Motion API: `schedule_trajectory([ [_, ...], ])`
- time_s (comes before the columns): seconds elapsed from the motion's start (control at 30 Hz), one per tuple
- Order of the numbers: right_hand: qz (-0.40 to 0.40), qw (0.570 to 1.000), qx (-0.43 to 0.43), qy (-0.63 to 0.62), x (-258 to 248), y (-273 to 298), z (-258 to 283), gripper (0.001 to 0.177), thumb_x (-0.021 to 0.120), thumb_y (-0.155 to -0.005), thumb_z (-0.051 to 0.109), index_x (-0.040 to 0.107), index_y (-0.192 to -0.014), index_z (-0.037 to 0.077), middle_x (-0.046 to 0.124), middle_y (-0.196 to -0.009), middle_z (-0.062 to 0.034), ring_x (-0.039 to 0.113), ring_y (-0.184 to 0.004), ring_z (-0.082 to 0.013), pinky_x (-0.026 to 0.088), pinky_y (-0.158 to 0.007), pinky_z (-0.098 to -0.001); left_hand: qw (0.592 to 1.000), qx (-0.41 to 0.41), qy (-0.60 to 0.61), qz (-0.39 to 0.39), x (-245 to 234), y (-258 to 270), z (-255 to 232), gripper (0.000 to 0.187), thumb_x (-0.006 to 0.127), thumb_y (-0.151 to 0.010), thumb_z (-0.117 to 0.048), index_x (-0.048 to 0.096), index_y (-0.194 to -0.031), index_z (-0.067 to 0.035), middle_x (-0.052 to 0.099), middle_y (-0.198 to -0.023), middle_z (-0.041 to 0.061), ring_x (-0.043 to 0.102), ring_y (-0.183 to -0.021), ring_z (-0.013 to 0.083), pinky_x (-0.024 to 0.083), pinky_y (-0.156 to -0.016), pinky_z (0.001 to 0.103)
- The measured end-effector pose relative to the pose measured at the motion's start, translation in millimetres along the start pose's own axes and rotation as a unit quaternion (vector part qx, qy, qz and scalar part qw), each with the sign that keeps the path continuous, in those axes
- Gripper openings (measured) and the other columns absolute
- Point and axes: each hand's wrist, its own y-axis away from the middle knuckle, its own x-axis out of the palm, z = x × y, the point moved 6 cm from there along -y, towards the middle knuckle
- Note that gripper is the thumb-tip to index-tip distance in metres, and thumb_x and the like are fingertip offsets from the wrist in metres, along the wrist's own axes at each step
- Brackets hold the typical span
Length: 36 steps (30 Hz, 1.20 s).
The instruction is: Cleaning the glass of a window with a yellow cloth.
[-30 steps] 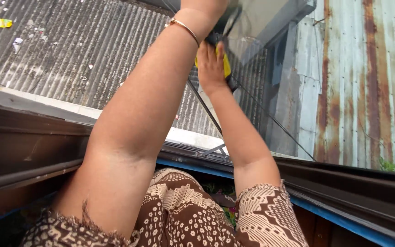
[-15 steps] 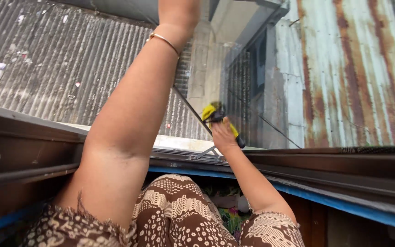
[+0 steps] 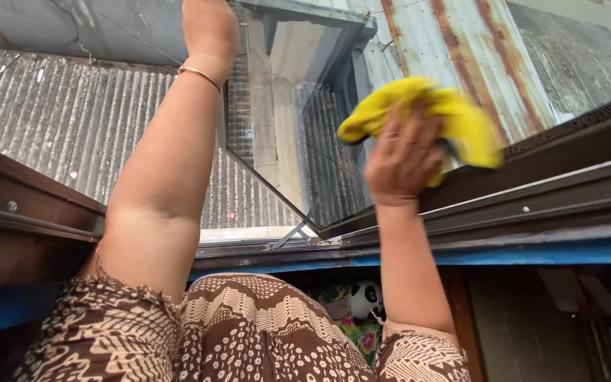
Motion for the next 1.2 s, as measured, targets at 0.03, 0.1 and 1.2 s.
schedule_trajectory([
  [0.03, 0.027, 0.996, -0.066, -0.047, 13, 14, 17, 0.051, 0.047, -0.114, 0.021, 0.042, -0.162, 0.006, 0.032, -0.17, -0.0158, 0.031, -0.155, -0.042, 0.024, -0.126, -0.0552, 1.0, 0.005, 0.014, -0.015, -3, -3, -4, 0.014, 0.055, -0.095, -0.004, 0.068, -0.096, 0.0, 0.07, -0.093, 0.024, 0.062, -0.09, 0.0466, 0.05, -0.077, 0.052],
  [0.1, 0.048, 0.986, -0.13, -0.09, 47, 64, 43, 0.05, 0.05, -0.111, 0.017, 0.051, -0.159, 0.004, 0.039, -0.167, -0.0135, 0.036, -0.153, -0.0389, 0.034, -0.124, -0.0545, 0.999, 0.014, 0.031, -0.033, -9, -7, -15, 0.015, 0.053, -0.097, -0.003, 0.068, -0.1, 0.0, 0.07, -0.097, 0.024, 0.063, -0.094, 0.0464, 0.05, -0.081, 0.051],
  [1.2, -0.286, 0.931, 0.111, -0.195, -156, -100, -124, 0.071, 0.07, -0.111, 0.03, 0.022, -0.153, -0.001, 0.036, -0.154, -0.0247, 0.033, -0.153, -0.0424, 0.026, -0.128, -0.0511, 0.812, -0.257, 0.52, 0.056, -87, 88, -180, 0.025, 0.056, -0.109, -0.024, 0.066, -0.107, -0.001, 0.06, -0.095, -0.001, 0.05, -0.085, 0.0064, 0.045, -0.075, 0.026],
])
